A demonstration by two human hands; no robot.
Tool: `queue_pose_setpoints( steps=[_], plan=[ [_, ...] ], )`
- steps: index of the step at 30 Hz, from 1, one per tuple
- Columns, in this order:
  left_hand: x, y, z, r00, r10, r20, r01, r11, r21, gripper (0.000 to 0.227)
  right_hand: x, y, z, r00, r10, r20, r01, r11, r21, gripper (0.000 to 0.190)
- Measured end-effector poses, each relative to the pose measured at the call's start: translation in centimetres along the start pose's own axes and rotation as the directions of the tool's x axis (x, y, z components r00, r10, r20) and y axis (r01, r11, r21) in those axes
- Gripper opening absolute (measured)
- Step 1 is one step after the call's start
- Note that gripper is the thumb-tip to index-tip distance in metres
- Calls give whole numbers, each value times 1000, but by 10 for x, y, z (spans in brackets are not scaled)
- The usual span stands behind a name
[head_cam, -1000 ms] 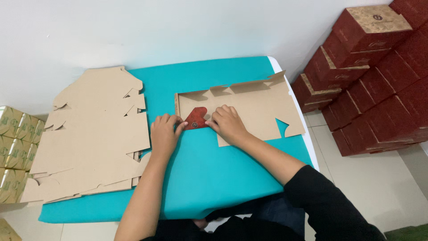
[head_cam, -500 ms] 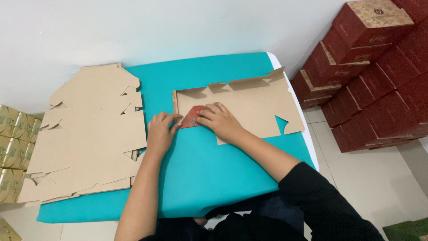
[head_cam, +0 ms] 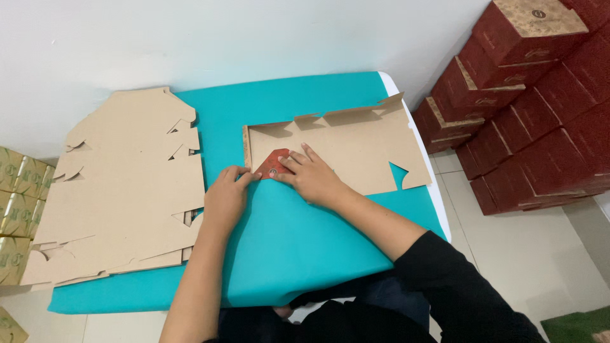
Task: The person assembles a flat-packed cardboard box by hand on a teal table. They fold the side flaps and tuck the tabs into slots to form the box structure, then place a matching lid on top to complete the assembly.
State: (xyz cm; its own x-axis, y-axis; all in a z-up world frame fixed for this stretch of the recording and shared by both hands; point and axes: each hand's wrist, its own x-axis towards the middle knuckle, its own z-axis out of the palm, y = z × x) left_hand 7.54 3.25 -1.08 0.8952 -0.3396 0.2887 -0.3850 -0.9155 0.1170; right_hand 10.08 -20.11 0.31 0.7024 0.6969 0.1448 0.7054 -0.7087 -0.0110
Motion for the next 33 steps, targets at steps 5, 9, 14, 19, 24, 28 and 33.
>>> queue_pose_setpoints(
  steps=[5, 9, 14, 19, 24, 28, 33],
  plan=[
    [-4, 4, -20, 971, -85, 224, 111, 988, -108, 40, -8, 22, 19, 991, -35, -130, 33, 999, -17, 30],
    [-3, 2, -23, 936, -89, 341, 136, 984, -117, 41, -21, 30, 9, 994, 16, -106, -14, 1000, 15, 26],
    [-2, 3, -25, 926, -104, 363, 156, 981, -118, 40, -28, 29, -4, 996, 73, -46, -70, 995, 66, 24],
    [-4, 3, -15, 950, -111, 290, 147, 983, -108, 37, -44, 49, -15, 986, 165, 21, -166, 972, 166, 22],
    [-3, 16, 12, 994, -11, -108, 33, 977, 209, 36, -79, 48, -57, 977, 77, 199, -144, 925, 350, 72],
    [7, 48, 4, 985, 64, -163, -31, 980, 198, 46, -87, 43, -49, 996, 51, 75, -67, 970, 235, 56],
    [10, 74, -4, 989, 132, -68, -114, 968, 222, 68, -89, 46, -34, 998, -3, -59, 9, 994, 109, 42]
  ],
)
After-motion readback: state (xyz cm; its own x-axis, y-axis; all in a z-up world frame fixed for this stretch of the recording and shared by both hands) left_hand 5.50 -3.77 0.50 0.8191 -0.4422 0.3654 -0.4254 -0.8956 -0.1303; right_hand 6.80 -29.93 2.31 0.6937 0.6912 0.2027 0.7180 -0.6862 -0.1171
